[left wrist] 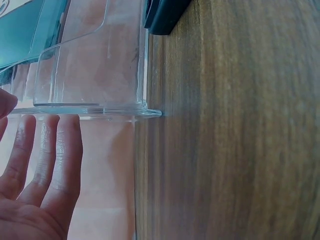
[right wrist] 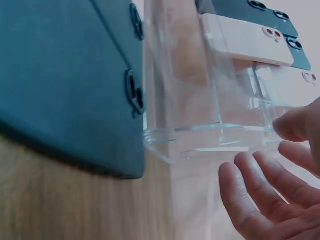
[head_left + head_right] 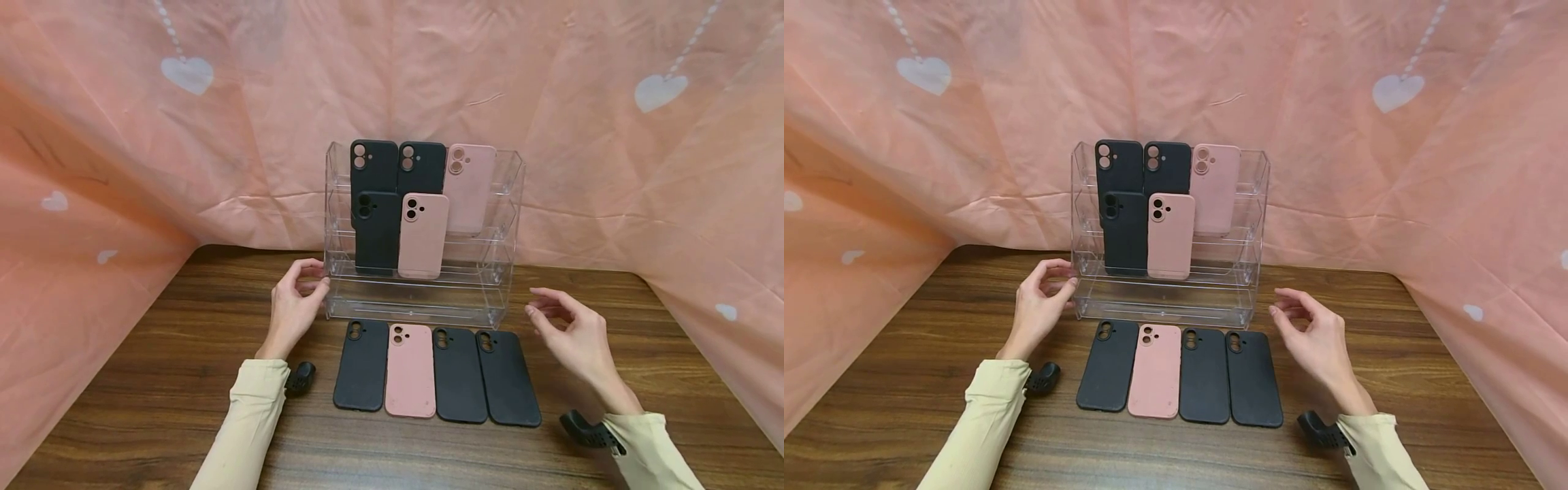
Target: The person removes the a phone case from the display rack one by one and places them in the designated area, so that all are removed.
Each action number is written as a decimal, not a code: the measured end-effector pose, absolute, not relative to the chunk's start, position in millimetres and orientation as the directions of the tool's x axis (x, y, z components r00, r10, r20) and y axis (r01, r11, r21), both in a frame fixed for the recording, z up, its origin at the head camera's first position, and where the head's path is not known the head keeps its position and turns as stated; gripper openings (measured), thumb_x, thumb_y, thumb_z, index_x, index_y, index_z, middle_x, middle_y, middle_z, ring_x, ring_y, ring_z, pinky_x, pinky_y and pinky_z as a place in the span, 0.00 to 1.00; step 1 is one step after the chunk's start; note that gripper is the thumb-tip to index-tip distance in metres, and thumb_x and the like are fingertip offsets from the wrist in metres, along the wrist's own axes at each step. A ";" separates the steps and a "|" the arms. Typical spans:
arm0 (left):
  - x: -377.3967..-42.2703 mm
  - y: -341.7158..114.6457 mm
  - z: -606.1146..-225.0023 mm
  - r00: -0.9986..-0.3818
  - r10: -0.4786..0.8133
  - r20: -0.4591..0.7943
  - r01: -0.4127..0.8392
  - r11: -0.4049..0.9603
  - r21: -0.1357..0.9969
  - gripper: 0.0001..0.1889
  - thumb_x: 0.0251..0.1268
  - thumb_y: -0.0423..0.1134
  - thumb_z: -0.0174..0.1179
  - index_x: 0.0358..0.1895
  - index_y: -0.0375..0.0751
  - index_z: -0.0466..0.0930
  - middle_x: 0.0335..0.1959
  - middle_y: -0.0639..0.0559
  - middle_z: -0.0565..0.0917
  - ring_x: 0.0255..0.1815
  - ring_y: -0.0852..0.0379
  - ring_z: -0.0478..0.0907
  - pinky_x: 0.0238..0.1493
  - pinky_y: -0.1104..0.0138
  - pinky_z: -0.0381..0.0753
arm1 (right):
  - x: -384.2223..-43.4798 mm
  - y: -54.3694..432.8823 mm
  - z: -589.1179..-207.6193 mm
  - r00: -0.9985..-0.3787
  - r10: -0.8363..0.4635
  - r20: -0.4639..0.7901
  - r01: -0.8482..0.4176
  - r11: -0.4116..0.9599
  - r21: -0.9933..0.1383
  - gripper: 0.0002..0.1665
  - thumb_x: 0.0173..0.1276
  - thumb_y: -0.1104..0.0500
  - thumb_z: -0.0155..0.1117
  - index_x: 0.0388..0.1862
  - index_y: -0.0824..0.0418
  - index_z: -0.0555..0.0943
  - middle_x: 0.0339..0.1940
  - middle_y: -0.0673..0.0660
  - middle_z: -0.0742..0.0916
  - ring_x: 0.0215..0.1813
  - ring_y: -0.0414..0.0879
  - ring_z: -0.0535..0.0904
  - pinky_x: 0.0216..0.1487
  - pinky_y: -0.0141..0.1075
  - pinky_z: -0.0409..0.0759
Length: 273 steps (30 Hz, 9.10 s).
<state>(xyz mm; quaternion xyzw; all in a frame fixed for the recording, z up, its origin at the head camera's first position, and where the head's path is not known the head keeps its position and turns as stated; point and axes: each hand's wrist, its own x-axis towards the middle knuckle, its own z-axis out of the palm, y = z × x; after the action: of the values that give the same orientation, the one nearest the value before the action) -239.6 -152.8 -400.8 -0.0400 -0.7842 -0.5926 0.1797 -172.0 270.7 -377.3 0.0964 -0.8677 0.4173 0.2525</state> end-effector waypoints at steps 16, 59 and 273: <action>-236.6 -153.3 -403.7 -0.927 -0.156 0.340 0.283 0.300 0.911 0.11 0.65 0.33 0.67 0.49 0.41 0.83 0.48 0.42 0.87 0.45 0.44 0.89 0.31 0.73 0.88 | -192.4 243.7 -357.7 -0.823 0.105 0.558 -0.434 0.516 -0.738 0.19 0.65 0.68 0.71 0.56 0.65 0.84 0.35 0.37 0.86 0.35 0.27 0.84 0.32 0.21 0.85; -238.4 -153.2 -404.1 -0.939 -0.168 0.299 0.246 0.276 0.929 0.12 0.67 0.36 0.67 0.51 0.41 0.83 0.47 0.43 0.86 0.40 0.56 0.87 0.36 0.55 0.92 | -253.9 176.7 -343.2 -0.861 0.021 0.508 -0.460 0.393 -0.796 0.21 0.69 0.64 0.70 0.60 0.64 0.82 0.51 0.66 0.89 0.44 0.32 0.83 0.43 0.19 0.83; -245.1 -156.8 -402.5 -0.923 -0.096 0.373 0.326 0.323 0.889 0.12 0.63 0.32 0.68 0.48 0.38 0.80 0.43 0.44 0.84 0.34 0.61 0.86 0.28 0.60 0.90 | -128.5 375.2 -383.3 -0.957 -0.281 0.072 -0.207 0.485 -0.850 0.44 0.70 0.73 0.63 0.79 0.46 0.63 0.39 0.43 0.88 0.31 0.38 0.86 0.30 0.37 0.88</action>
<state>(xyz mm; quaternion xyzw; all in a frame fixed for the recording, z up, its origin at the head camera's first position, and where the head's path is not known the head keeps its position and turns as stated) -245.1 -156.8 -402.5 -0.0726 -0.7925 -0.5774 0.1825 -128.5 375.2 -383.3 0.1417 -0.8609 0.4871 -0.0383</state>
